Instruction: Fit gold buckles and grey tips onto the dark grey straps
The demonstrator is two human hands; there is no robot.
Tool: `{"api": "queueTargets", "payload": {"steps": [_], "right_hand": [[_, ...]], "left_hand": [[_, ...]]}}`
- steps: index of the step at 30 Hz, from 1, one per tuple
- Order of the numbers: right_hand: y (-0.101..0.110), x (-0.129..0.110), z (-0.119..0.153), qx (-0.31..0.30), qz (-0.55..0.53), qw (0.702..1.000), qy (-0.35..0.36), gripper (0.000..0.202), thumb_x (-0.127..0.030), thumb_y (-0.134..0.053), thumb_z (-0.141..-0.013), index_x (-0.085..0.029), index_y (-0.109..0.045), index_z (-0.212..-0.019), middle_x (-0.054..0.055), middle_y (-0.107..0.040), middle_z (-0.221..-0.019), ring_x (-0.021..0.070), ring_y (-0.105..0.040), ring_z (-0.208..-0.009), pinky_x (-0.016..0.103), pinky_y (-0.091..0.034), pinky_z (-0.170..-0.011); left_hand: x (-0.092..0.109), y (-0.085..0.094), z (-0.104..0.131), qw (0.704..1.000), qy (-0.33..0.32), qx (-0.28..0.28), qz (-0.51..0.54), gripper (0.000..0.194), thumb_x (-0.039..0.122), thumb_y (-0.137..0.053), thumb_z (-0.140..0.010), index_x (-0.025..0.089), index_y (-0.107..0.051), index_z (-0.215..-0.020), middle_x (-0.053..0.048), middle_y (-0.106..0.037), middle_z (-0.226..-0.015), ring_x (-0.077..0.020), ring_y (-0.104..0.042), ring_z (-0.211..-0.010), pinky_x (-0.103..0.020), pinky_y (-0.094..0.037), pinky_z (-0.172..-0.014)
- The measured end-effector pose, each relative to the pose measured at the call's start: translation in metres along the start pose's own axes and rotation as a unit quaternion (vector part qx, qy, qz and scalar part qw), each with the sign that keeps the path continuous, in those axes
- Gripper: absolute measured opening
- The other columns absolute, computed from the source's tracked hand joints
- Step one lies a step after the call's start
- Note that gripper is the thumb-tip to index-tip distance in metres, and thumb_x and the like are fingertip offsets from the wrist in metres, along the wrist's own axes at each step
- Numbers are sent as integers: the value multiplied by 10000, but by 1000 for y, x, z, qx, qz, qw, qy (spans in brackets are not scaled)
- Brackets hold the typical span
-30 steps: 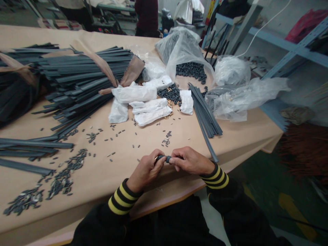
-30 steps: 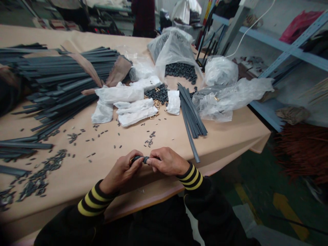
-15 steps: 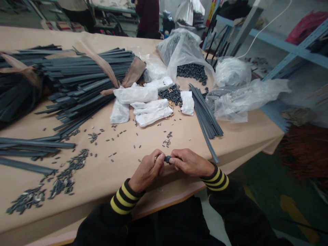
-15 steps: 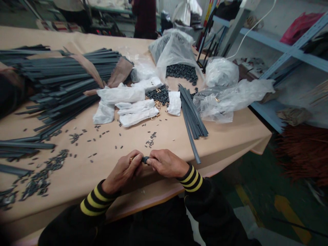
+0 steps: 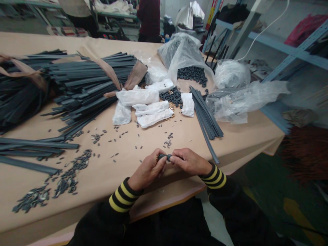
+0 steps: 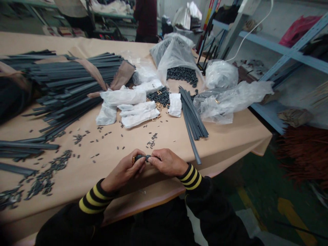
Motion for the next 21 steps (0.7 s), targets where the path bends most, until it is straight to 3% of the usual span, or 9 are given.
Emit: {"api": "queueTargets", "payload": {"steps": [4, 10, 15, 21], "right_hand": [[-1, 6, 1, -30, -9, 1000, -2, 216, -219, -423, -839, -115, -546, -695, -37, -440, -561, 72, -391, -529, 188, -289, -515], [2, 11, 3, -11, 11, 1000, -10, 191, -177, -448, -796, -136, -464, -611, -52, -373, -547, 71, -351, -529, 203, -253, -508], [-3, 9, 4, -36, -77, 996, 1, 273, -277, -451, -817, -153, -387, -582, -64, -308, -536, 59, -304, -508, 187, -246, -480], [-9, 6, 2, -51, -61, 997, 14, 305, -318, -428, -838, -154, -384, -585, -63, -309, -536, 58, -300, -505, 188, -248, -483]], "left_hand": [[0, -8, -3, 998, 0, -61, -31, 147, 306, -354, -859, 189, -412, -792, 60, -465, -548, -84, -422, -451, -209, -334, -467], [9, -2, -10, 987, -31, 11, -159, 118, 268, -396, -828, 184, -437, -755, 36, -461, -593, -119, -437, -540, -243, -319, -524], [6, -6, -4, 998, 0, -44, -42, 210, 338, -339, -860, 185, -429, -747, 58, -437, -528, -98, -405, -482, -224, -336, -499], [1, -2, 0, 1000, 15, -6, 20, 201, 371, -323, -866, 192, -378, -792, 74, -413, -526, -87, -362, -459, -216, -313, -468]]}}
Point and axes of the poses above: each hand's wrist, its own z-axis away from the middle knuckle, its own y-axis out of the back of the hand, x = y × z, the point moved 9 cm from there along -z, towards the middle knuckle
